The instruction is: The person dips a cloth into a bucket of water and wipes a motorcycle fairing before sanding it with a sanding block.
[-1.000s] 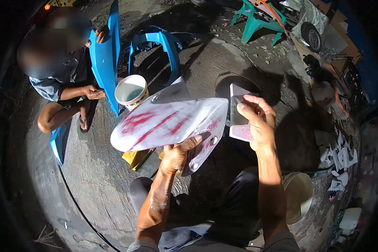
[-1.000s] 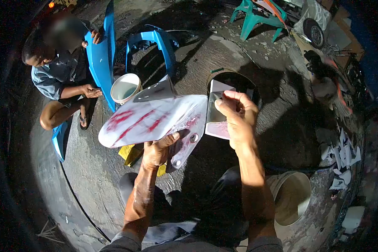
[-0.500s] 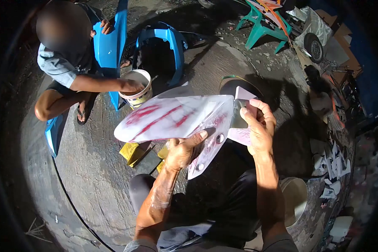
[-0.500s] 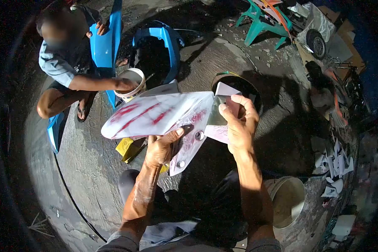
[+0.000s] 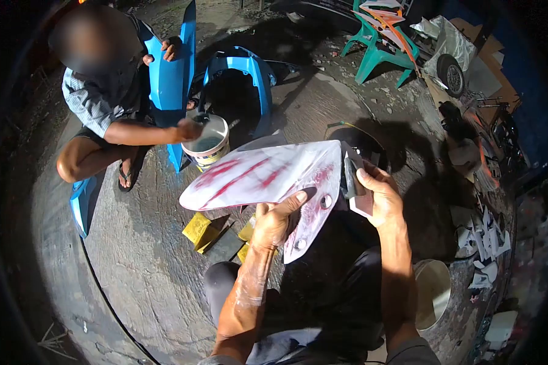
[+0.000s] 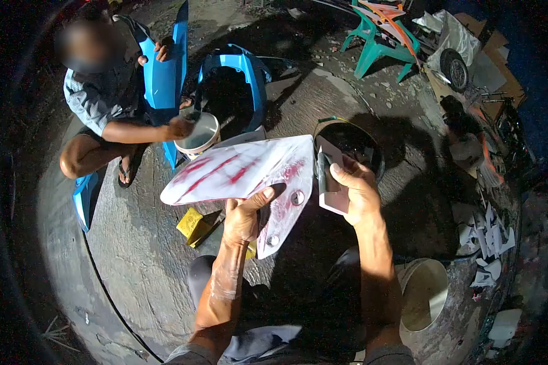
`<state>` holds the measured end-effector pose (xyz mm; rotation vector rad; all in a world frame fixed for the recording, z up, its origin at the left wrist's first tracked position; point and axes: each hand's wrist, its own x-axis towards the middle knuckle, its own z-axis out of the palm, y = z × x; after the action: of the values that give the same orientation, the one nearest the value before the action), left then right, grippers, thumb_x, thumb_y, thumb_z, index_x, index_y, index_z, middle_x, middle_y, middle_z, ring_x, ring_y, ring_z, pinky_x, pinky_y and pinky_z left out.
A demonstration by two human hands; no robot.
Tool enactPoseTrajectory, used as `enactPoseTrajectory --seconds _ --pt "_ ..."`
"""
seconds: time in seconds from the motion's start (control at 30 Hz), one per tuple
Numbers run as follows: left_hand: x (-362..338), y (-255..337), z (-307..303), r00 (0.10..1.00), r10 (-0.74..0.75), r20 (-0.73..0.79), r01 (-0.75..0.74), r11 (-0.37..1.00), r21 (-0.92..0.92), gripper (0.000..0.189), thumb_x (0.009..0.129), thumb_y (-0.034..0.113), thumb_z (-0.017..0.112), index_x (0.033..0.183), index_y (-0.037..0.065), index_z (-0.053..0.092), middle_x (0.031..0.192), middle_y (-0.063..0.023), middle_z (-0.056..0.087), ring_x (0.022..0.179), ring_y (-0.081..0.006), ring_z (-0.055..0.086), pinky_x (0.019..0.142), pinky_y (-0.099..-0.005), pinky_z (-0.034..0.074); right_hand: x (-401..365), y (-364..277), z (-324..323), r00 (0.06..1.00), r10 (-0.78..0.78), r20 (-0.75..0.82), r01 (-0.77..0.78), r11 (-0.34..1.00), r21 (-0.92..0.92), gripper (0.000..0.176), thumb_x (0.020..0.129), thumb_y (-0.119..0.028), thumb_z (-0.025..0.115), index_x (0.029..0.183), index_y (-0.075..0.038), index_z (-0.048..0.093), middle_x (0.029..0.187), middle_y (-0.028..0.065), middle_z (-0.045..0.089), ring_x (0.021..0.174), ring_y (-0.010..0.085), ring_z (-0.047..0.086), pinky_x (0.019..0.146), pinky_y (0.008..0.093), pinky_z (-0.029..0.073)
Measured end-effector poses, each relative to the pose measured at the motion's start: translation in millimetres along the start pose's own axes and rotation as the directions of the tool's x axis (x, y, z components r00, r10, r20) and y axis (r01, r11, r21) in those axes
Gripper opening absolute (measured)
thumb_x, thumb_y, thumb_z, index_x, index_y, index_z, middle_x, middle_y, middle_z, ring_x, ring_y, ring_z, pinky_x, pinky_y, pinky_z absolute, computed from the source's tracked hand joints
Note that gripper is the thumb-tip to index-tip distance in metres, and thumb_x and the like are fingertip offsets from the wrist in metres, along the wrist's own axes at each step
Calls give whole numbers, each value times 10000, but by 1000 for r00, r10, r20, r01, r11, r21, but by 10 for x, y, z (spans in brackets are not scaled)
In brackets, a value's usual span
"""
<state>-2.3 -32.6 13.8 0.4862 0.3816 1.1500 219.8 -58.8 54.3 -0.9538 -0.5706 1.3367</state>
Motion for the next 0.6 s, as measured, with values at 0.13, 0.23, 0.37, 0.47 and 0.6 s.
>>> enactPoseTrajectory --seconds 0.13,0.23,0.37,0.47,0.6 --pt "12 157 37 999 33 5 -33 999 0 482 828 -87 658 1281 -89 491 1232 -187 597 1142 -280 595 1014 -413 470 -8 -28 -29 999 35 28 -38 993 111 286 930 -61 607 1210 -9 585 993 102 701 802 190 685 685 359 563" --pt "13 147 30 1000 25 11 -25 1000 14 524 805 -78 687 1292 -77 493 1251 -177 590 1160 -284 583 1029 -406 461 -3 -62 -39 1000 -14 16 12 992 125 287 952 -75 574 1235 -22 571 960 110 708 748 202 691 606 386 560" --pt "4 121 -8 999 25 37 -28 995 92 581 769 -55 736 1301 -52 502 1259 -163 587 1170 -286 573 1039 -409 454 -28 -93 33 997 -44 61 35 989 143 308 957 -85 566 1259 -24 555 968 110 706 747 206 687 597 383 545" --pt "13 77 -37 998 51 30 -55 987 154 608 740 -59 761 1293 -47 511 1247 -162 593 1156 -283 579 1035 -418 458 -79 -140 12 993 -48 104 25 977 211 304 959 -95 559 1255 -22 556 975 121 702 780 215 685 605 371 524" --pt "38 85 -189 993 105 -52 -92 974 205 622 686 -16 812 1250 -29 551 1132 -136 643 1016 -273 641 911 -412 531 -136 -215 -139 990 -120 72 100 966 237 272 966 -144 563 1198 -5 586 962 113 694 783 208 672 603 350 504"
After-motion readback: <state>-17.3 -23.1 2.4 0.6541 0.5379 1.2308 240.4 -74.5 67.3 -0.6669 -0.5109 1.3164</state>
